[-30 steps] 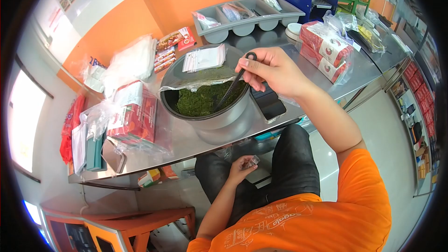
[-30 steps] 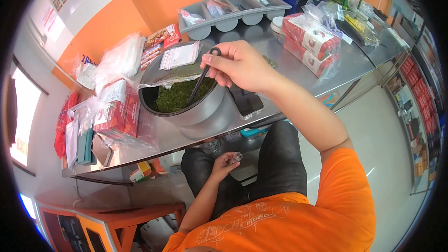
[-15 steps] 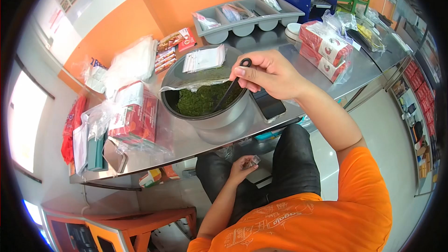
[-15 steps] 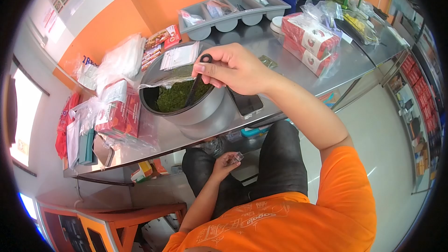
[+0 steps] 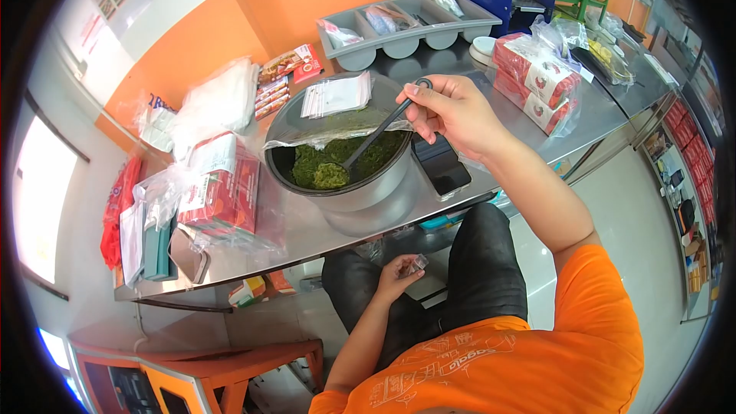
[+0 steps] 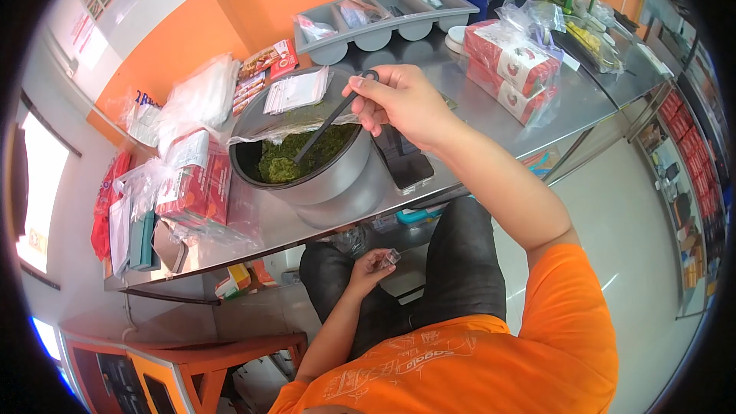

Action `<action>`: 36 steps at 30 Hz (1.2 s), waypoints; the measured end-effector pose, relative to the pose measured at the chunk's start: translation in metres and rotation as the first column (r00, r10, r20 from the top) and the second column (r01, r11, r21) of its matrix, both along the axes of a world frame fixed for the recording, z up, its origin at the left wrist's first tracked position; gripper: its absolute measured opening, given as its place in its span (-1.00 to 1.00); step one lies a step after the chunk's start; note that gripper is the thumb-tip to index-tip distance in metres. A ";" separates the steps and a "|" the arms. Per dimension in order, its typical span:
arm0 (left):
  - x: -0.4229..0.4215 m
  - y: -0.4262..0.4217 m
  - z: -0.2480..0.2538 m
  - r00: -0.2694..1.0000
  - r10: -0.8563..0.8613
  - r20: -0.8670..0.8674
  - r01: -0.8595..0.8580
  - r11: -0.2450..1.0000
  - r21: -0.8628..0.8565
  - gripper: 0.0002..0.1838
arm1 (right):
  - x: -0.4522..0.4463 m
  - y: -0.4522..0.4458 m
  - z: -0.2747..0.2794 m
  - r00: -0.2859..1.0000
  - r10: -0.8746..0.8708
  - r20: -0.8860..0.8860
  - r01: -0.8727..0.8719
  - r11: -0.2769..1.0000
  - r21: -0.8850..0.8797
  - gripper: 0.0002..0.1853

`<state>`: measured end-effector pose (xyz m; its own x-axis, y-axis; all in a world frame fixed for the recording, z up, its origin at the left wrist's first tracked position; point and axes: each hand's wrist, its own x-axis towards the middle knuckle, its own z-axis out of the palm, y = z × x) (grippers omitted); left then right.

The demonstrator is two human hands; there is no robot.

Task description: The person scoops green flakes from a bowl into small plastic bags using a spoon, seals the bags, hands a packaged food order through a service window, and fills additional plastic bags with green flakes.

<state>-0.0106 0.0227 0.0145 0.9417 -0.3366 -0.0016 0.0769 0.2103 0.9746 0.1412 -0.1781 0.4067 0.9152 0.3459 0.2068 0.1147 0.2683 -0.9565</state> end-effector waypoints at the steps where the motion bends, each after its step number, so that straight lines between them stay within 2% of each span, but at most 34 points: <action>1: 0.000 0.000 -0.001 1.000 -0.002 0.002 0.002 1.000 0.007 -0.59 | 0.002 -0.001 -0.003 0.999 -0.026 -0.029 0.027 1.000 0.017 -0.71; 7: 0.000 0.000 0.004 1.000 -0.010 -0.010 0.010 1.000 0.018 -0.59 | 0.006 -0.007 -0.013 0.993 -0.088 -0.079 0.092 0.995 0.040 -0.72; 21: -0.001 0.000 0.008 1.000 -0.005 -0.001 0.005 1.000 0.029 -0.61 | -0.004 -0.005 -0.014 0.990 -0.102 -0.099 0.105 0.994 0.020 -0.75; 24: -0.002 0.001 0.012 0.999 -0.036 -0.016 0.037 0.998 0.042 -0.56 | -0.004 -0.005 -0.017 0.987 -0.098 -0.126 0.103 0.994 0.034 -0.75; 26: -0.011 0.004 0.025 0.997 -0.027 0.066 0.016 0.986 0.166 -0.53 | -0.003 -0.006 -0.020 0.984 -0.096 -0.149 0.105 0.993 0.054 -0.75; 30: -0.037 0.005 0.121 0.922 -0.107 0.372 -0.027 0.941 0.338 -0.45 | -0.003 -0.009 -0.023 0.979 -0.101 -0.180 0.121 0.987 0.106 -0.74; 33: -0.053 0.018 0.192 0.873 -0.109 0.476 0.000 0.975 0.223 -0.37 | 0.001 -0.013 -0.025 0.983 -0.083 -0.161 0.105 0.985 0.134 -0.75; 35: -0.053 0.040 0.244 0.763 -0.099 0.639 -0.046 0.977 0.206 -0.33 | 0.003 -0.014 -0.026 0.986 -0.074 -0.149 0.096 0.985 0.146 -0.76; 36: -0.051 0.055 0.269 0.713 -0.077 0.696 -0.137 0.959 0.247 -0.33 | 0.003 -0.014 -0.025 0.987 -0.074 -0.146 0.096 0.984 0.151 -0.76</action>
